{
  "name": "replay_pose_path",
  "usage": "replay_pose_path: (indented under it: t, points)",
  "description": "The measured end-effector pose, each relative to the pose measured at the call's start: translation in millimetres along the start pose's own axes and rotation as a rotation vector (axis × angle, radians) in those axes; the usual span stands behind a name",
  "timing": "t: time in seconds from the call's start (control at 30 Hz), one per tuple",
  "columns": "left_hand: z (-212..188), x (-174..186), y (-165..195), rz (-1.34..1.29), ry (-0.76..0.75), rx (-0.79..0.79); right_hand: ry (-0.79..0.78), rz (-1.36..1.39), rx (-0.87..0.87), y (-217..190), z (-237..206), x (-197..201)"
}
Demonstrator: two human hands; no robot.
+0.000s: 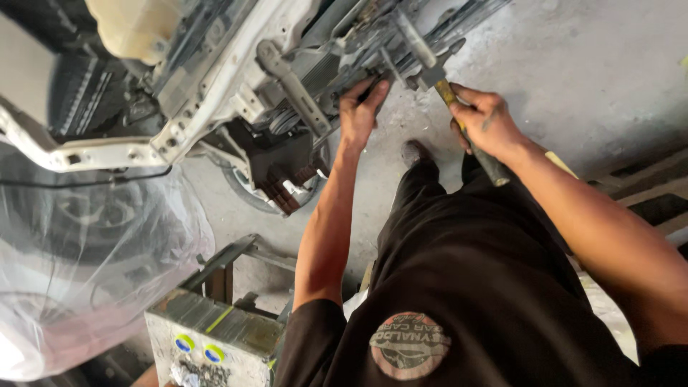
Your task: The person uses a hammer and a metal block to repeatedly strike a metal bracket on the underside of a car. The person holds the block against the bracket and taps it with the hammer, then repositions the block and continues striking.
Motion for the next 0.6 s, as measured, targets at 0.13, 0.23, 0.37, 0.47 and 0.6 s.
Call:
replay_pose_path:
  t: [0.13,0.23,0.37,0.47,0.6]
  points:
    - [-3,-2,4,-0.06,-0.027,-0.014,0.127,0.146,-0.04,8,25,29]
    - [-3,0,5,-0.048,-0.032,0.01,0.035,-0.089,0.083,9,31,19]
    - [-2,1,10,-0.051,-0.039,-0.005,-0.03,-0.064,-0.145,26,30,10]
    - [-4,1,9,-0.015,-0.037,-0.001,-0.049,-0.129,-0.124,19,33,17]
    - [-8,-1,8,-0.033,-0.052,0.002,0.03,-0.018,-0.098,7,44,34]
Point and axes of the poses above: each hand's wrist, its own z-axis towards the middle knuckle, its own x-axis out of the back of the hand, y = z × x, the point moved 8 cm from there along z, towards the middle knuckle, and after that the axes turned 15 degrees about y, right-handed, at the moved point
